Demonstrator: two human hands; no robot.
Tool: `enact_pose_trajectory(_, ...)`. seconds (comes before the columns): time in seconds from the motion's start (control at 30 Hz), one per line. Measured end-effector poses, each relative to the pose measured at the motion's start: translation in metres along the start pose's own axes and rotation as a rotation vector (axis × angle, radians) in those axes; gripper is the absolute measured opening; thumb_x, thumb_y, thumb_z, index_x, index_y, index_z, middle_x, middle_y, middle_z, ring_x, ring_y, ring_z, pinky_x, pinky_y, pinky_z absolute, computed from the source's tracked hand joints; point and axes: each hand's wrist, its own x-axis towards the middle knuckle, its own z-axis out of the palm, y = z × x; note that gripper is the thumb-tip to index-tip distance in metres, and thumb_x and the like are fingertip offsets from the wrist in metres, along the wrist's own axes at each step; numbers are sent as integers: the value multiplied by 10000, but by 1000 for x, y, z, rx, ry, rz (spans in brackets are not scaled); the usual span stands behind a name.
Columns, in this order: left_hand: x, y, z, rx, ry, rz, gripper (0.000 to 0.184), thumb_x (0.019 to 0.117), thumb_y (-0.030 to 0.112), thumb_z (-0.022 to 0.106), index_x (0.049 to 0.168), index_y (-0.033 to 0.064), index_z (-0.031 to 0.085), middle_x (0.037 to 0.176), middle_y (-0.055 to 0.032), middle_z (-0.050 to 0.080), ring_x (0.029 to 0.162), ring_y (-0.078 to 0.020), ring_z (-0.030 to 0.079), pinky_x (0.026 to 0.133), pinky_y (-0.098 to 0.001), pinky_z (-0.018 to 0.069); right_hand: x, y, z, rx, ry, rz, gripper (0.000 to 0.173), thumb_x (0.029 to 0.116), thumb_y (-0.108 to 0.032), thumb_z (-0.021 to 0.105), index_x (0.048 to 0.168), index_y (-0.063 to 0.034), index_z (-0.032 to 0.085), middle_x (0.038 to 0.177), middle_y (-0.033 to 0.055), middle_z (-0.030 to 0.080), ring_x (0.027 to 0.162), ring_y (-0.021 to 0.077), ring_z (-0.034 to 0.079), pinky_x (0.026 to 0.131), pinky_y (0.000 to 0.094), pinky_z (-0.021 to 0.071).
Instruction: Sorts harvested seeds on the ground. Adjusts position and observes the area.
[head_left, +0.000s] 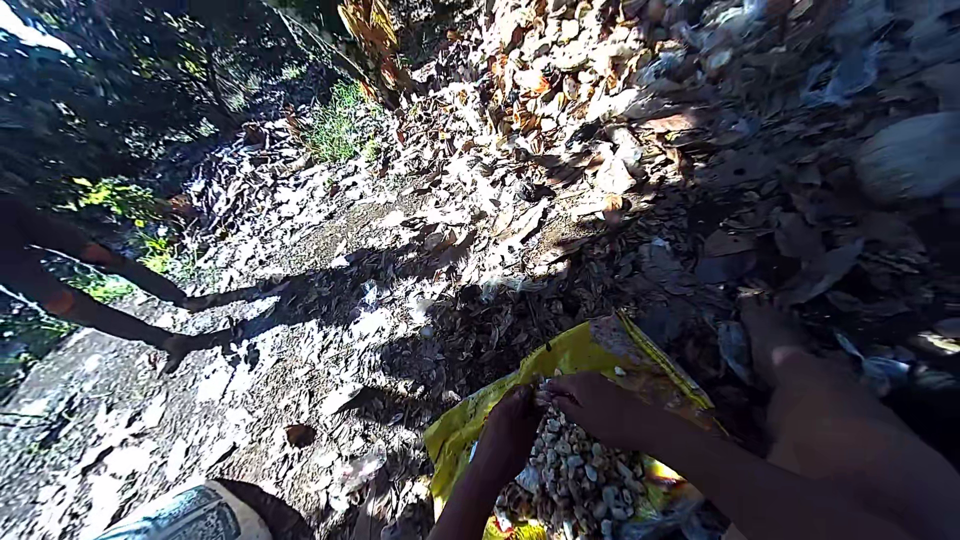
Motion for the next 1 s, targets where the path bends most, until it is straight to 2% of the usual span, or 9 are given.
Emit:
enact_pose_trajectory(0.1,-20,11,-9,13,-71,34,498,1085,302,450,1550,125,454,1450,-89,588,1301,-184,591,1121,-448,463,-14,-7,7,18,62,-142,387,1100,-287,450,1362,-68,633,1258,124,686,1173,224,659,1069,433,504)
enact_pose_trajectory(0.13,-27,11,-9,-12,-69,61,464,1080,280,446,1505,103,505,1387,-90,631,1236,-169,627,1084,-433,492,-17,-9,10,-13,79,-177,389,1102,-281,440,1356,-63,636,1280,124,679,1198,223,650,1086,420,493)
enact_pose_trajectory(0.2,-38,11,-6,-106,-55,68,384,1070,256,455,1375,79,607,1095,-75,708,958,-151,681,890,-396,563,-23,-11,17,-99,88,-218,390,1104,-282,425,1332,-48,638,1274,142,675,1187,263,656,1056,457,509)
enact_pose_trajectory(0.27,-44,9,2,-228,-77,20,346,1072,248,452,1311,66,625,878,-48,659,755,-151,635,730,-372,558,-24,-11,24,-174,73,-207,374,1096,-289,431,1288,-46,642,1226,145,684,1138,286,677,992,488,543)
enact_pose_trajectory(0.4,-45,3,25,-486,-39,-9,324,1061,170,440,1301,35,611,815,-28,662,691,-138,646,673,-334,576,-21,-6,31,-174,64,-160,289,1052,-256,498,1192,-53,649,1080,129,684,969,278,692,872,487,573)
enact_pose_trajectory(0.6,-39,-7,35,-465,-75,-25,285,1076,184,431,1199,49,651,805,-36,656,667,-143,631,650,-334,563,-12,-4,41,-211,-18,-72,240,1031,-231,503,1132,-45,617,1009,151,675,941,321,692,816,532,570)
enact_pose_trajectory(0.77,-35,-11,31,-45,-93,-151,351,1071,321,443,1182,94,687,999,-83,712,955,-228,695,882,-508,560,-5,-11,45,-39,-95,51,312,1022,-225,510,1283,-84,608,1129,135,681,1054,288,677,922,527,551)
enact_pose_trajectory(0.93,-32,-8,27,96,-115,-199,328,1036,352,493,1135,120,702,1001,-76,706,978,-246,689,887,-518,555,3,-7,49,34,-77,120,329,1053,-333,539,1269,-98,620,1077,129,696,1009,273,690,911,506,561)
enact_pose_trajectory(1.0,-31,-6,25,127,-122,-220,327,1024,369,515,1122,124,708,1004,-74,705,977,-243,690,886,-507,557,4,-6,50,54,-49,126,309,1043,-335,548,1239,-112,634,994,115,694,919,262,688,847,498,566)
